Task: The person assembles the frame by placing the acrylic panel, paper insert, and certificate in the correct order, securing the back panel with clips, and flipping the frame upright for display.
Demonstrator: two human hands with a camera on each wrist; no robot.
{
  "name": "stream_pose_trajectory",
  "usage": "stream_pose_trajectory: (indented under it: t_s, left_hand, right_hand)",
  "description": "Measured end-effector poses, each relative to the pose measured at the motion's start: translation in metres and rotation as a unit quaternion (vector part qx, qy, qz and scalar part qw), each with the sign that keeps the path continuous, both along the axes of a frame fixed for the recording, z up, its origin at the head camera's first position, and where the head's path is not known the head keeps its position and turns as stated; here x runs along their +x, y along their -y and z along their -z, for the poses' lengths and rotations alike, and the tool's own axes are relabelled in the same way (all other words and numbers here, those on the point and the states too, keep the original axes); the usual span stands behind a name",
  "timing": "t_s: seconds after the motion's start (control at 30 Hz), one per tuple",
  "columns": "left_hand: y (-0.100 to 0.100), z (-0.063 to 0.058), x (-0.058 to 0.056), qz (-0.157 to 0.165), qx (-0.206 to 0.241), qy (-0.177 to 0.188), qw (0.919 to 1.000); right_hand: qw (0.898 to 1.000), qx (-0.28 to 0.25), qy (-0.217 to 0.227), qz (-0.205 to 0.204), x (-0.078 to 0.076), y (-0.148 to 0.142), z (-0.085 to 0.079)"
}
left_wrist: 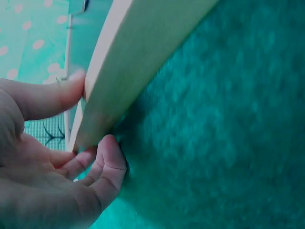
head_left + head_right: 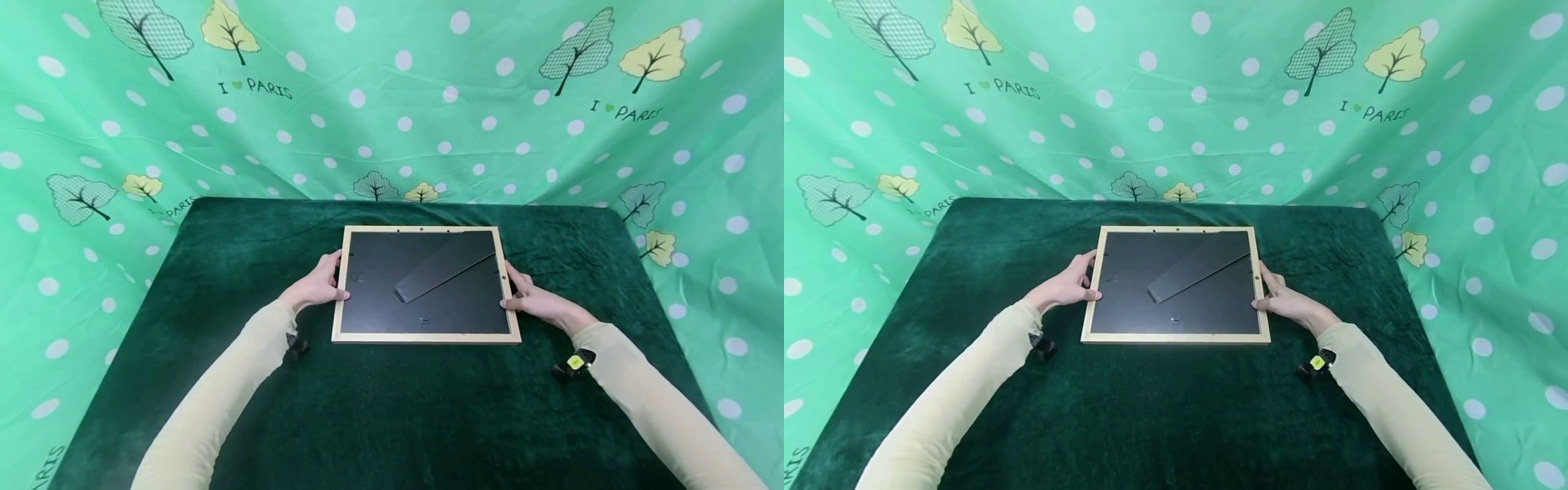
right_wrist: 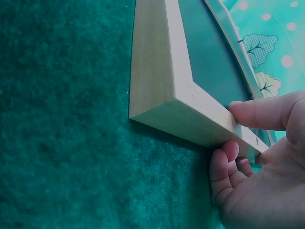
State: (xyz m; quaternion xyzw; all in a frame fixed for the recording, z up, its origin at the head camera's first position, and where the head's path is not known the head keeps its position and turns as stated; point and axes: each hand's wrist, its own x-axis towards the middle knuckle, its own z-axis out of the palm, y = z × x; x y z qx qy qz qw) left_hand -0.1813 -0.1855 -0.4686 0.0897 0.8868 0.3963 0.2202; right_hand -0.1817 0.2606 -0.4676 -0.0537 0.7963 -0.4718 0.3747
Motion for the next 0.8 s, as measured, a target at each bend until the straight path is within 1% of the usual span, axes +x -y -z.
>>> stream_pose_trajectory:
  t_s: [0.1,0.3,0.43,0.53,0.6,0.67,0.73,0.8]
  left_hand:
    - [-0.004,-0.002,0.001,-0.009,-0.004,0.005,0.9999]
    - [-0.011,-0.005,0.003,-0.004,-0.017,0.009,0.9998]
    - [-0.015,-0.004,0.004,0.0,-0.031,0.015,0.9994]
    - [-0.013,-0.001,0.005,-0.001,-0.027,0.019,0.9995]
    - [-0.009,0.001,0.005,-0.004,-0.011,0.036,0.9993]
    - [-0.003,0.003,0.005,-0.008,0.018,0.065,0.9977]
    - [0.004,0.004,0.005,-0.009,0.057,0.101,0.9932]
    - [0.01,0.006,0.004,-0.01,0.098,0.133,0.9863]
  right_hand:
    - [1.0,-0.002,-0.004,0.001,0.0,0.001,0.0]
    - [1.0,0.007,-0.009,0.006,0.002,0.001,0.0]
    - [1.0,0.013,-0.009,0.011,0.004,0.0,0.002]
    - [1.0,0.005,-0.01,0.011,0.004,0.0,0.002]
    - [1.0,-0.001,-0.01,0.012,0.004,0.001,0.001]
    - [1.0,-0.005,-0.011,0.012,0.004,0.001,0.001]
    - [1.0,-0.004,-0.011,0.013,0.004,0.002,0.001]
    - [1.0,-0.003,-0.012,0.013,0.004,0.001,0.0]
